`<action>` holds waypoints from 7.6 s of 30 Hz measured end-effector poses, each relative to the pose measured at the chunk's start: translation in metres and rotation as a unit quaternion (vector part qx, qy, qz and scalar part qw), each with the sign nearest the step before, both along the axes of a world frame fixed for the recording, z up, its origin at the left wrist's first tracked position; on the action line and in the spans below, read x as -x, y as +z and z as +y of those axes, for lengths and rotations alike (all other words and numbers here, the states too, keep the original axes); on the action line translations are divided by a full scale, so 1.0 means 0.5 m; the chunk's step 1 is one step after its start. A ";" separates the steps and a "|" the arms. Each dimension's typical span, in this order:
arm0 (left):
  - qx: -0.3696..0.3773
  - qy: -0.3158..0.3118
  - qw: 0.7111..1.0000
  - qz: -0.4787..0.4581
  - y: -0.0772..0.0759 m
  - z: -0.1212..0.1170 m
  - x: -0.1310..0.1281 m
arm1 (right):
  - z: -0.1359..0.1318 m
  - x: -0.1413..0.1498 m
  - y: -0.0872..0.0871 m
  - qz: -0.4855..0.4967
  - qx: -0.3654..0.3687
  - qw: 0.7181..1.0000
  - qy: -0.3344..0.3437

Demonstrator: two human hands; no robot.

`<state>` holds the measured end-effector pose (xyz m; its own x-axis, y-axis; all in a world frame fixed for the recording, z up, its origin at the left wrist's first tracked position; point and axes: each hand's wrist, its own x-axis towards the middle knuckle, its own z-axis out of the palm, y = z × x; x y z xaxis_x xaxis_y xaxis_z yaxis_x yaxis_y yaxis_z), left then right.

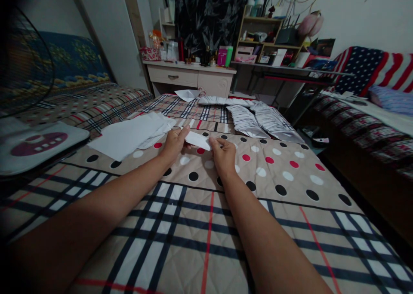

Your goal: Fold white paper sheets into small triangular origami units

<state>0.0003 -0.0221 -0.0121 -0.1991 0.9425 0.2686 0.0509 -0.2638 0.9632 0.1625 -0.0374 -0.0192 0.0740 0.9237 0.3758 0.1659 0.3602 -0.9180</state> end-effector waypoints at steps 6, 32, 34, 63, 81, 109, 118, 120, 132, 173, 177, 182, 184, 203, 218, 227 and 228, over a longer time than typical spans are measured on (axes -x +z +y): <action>0.026 -0.017 0.998 -0.063 0.001 0.003 0.009 | -0.001 -0.002 0.000 -0.032 -0.042 0.999 -0.002; 0.043 -0.060 0.997 -0.038 -0.029 0.015 -0.014 | 0.005 -0.005 -0.003 -0.274 -0.224 0.924 -0.145; 0.024 -0.053 0.998 0.009 -0.028 0.010 -0.016 | 0.003 -0.001 -0.004 -0.290 -0.230 0.919 -0.137; 0.081 -0.213 0.974 0.013 -0.012 -0.008 -0.021 | 0.142 -0.273 0.015 -0.499 -0.057 0.797 -0.335; 0.066 -0.203 0.975 0.066 -0.019 -0.002 -0.029 | 0.119 -0.216 0.030 -0.645 0.073 0.717 -0.254; 0.189 0.323 0.831 0.412 0.001 0.040 0.262 | 0.007 0.001 0.019 -0.506 0.028 0.853 -0.125; 0.174 0.280 0.809 0.486 0.005 0.052 0.257 | 0.008 -0.001 0.018 -0.502 0.029 0.856 -0.121; 0.177 0.240 0.792 0.532 0.009 0.068 0.272 | 0.009 -0.002 0.018 -0.505 0.030 0.854 -0.121; 0.118 0.081 0.819 0.556 0.016 0.113 0.372 | 0.015 -0.005 0.017 -0.492 0.043 0.862 -0.112; 0.002 0.135 0.836 0.532 -0.018 0.141 0.356 | 0.033 -0.016 0.003 -0.456 0.057 0.884 -0.087; -0.008 0.290 0.852 0.436 -0.012 0.141 0.396 | 0.036 -0.019 0.001 -0.452 0.059 0.887 -0.082; 0.163 0.399 0.780 0.453 0.004 0.105 0.461 | 0.041 -0.022 -0.007 -0.447 0.054 0.889 -0.081; 0.192 0.397 0.774 0.454 0.006 0.092 0.477 | 0.042 -0.024 -0.008 -0.448 0.052 0.889 -0.081; 0.120 0.423 0.751 0.493 0.007 0.082 0.467 | 0.039 -0.024 -0.001 -0.442 0.065 0.892 -0.071; -0.019 0.447 0.747 0.492 0.033 0.085 0.429 | 0.039 -0.023 -0.001 -0.444 0.050 0.892 -0.066; -0.047 0.251 0.832 0.493 0.056 0.095 0.365 | 0.033 -0.021 0.002 -0.414 0.030 0.907 -0.072; -0.059 0.226 0.843 0.484 0.059 0.095 0.358 | 0.033 -0.021 0.003 -0.410 0.028 0.909 -0.070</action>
<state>-0.1788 0.0252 0.0175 -0.1638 0.7845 0.5981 0.9193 -0.0985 0.3810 0.1728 -0.0208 -0.0179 -0.0908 0.9459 0.3115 0.8430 0.2395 -0.4817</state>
